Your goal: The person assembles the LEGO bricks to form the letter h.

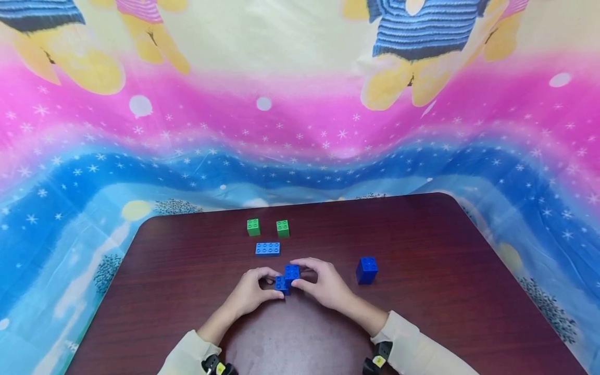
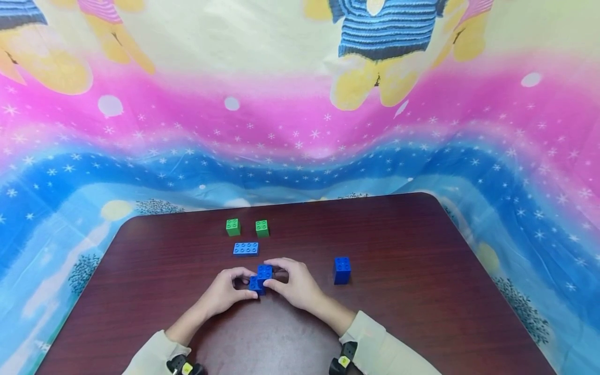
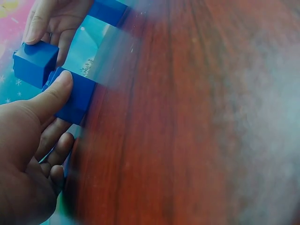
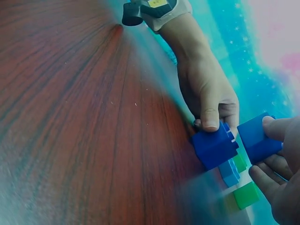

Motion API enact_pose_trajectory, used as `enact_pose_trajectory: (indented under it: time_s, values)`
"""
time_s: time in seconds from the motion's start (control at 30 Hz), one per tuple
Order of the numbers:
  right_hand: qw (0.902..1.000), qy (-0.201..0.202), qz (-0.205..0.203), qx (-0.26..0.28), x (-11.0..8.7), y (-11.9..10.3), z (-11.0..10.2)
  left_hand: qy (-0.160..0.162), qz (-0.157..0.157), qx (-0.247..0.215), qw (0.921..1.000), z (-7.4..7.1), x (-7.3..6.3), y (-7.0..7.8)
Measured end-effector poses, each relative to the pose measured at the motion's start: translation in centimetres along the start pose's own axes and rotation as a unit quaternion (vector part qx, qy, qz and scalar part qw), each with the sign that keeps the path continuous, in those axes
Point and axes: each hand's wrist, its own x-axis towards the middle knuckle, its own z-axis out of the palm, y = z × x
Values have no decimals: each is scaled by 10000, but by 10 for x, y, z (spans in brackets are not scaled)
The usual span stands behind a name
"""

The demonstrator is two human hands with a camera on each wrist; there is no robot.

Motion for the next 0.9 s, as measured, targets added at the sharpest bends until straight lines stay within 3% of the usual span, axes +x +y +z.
enact_pose_trajectory:
  time_s: [0.47,0.9]
  values:
    - [9998,-157,-77,-73,-2,3,6,129,215,115,9996,11,3,2]
    - [9996,-163,-154,-141,-1,4,6,121,142,326,9993,12,4,4]
